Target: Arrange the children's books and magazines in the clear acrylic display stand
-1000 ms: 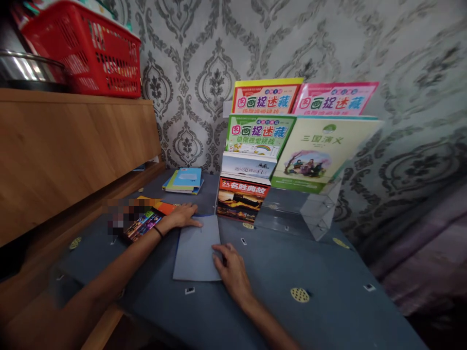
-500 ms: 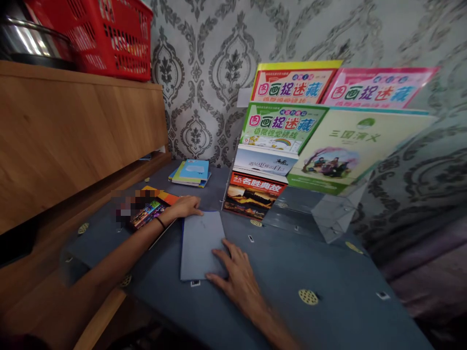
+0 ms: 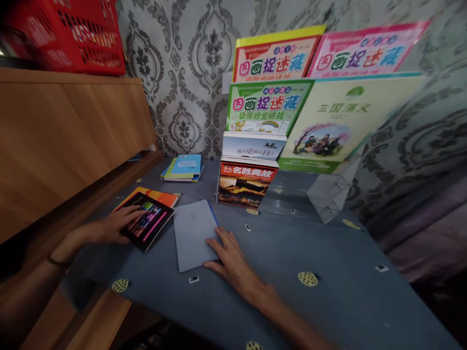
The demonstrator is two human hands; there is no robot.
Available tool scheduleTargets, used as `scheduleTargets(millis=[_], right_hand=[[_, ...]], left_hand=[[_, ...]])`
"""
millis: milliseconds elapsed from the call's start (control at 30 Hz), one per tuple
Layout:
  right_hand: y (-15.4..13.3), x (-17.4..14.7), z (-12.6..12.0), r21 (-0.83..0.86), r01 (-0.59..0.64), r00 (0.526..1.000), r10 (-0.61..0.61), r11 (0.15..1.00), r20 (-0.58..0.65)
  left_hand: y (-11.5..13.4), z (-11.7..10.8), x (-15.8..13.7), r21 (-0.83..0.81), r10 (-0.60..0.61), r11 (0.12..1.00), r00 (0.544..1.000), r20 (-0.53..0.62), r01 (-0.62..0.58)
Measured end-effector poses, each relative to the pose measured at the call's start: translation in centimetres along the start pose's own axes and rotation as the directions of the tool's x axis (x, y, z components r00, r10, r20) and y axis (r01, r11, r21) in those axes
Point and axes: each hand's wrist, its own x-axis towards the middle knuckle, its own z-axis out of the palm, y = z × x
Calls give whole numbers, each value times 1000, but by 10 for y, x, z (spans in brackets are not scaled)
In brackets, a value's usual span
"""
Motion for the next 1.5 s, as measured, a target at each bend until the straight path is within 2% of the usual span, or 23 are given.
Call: scheduleTargets(millis=[100, 233, 333, 467, 567, 700, 800, 867, 933, 1000, 1100, 1167, 1200, 1300, 1367, 1500], right_hand=[[0, 4, 3, -2, -10, 1000, 9, 1000, -6], [-4, 9, 2, -4, -21, 1000, 20, 1000, -13], [-6, 11, 3, 3, -31, 999, 31, 1000, -20], [-5, 15, 7, 11, -41, 998, 42, 999, -38], [-5, 19, 7, 7, -37, 999, 37, 999, -38], [-5, 26, 5, -17, -33, 999, 33, 999, -5], [-6, 29, 4, -4, -29, 999, 29, 1000, -23], [-7, 29, 4, 7, -29, 999, 29, 1000, -42], [-8, 28, 3, 2, -32, 999, 32, 999, -39], [-10, 27, 2, -7, -35, 999, 35, 999, -28], [-12, 27, 0, -6, -40, 999, 40, 999, -24], [-12, 26, 0, -3, -45, 999, 45, 999, -20], [-12, 26, -1, -2, -43, 999, 43, 999, -17], [-14, 25, -3, 2, -45, 999, 45, 999, -5], [-18, 23, -5, 1, -69, 997, 69, 998, 16], [-27, 22, -13, -1, -131, 988, 130, 991, 84]], left_hand=[[0, 23, -17, 117, -41, 992, 998, -50, 47], [10, 33, -15, 123, 35, 992, 987, -157, -16], [7, 22, -9, -22, 4, 1000, 951, -308, -12], [-5, -2, -1, -242, -162, 970, 831, -533, 34], [-8, -15, 7, -336, -224, 942, 780, -584, 20], [-5, -16, 16, -398, -256, 917, 768, -586, 3], [-4, -5, 21, -399, -252, 917, 768, -589, -5], [-5, 6, 22, -359, -207, 933, 780, -590, -23], [-7, 18, 24, -273, -94, 960, 845, -527, -64], [-10, 24, 25, -182, 28, 977, 918, -396, -108], [-13, 17, 31, -135, 90, 984, 975, -205, -119], [-10, 3, 44, -157, 76, 983, 988, -138, -97], [-7, -4, 55, -166, 69, 982, 988, -139, -92], [10, -20, 103, -115, 33, 991, 957, -288, -68], [25, -25, 145, -33, -25, 999, 920, -390, 13], [62, -27, 221, 25, -66, 996, 895, -441, 86]])
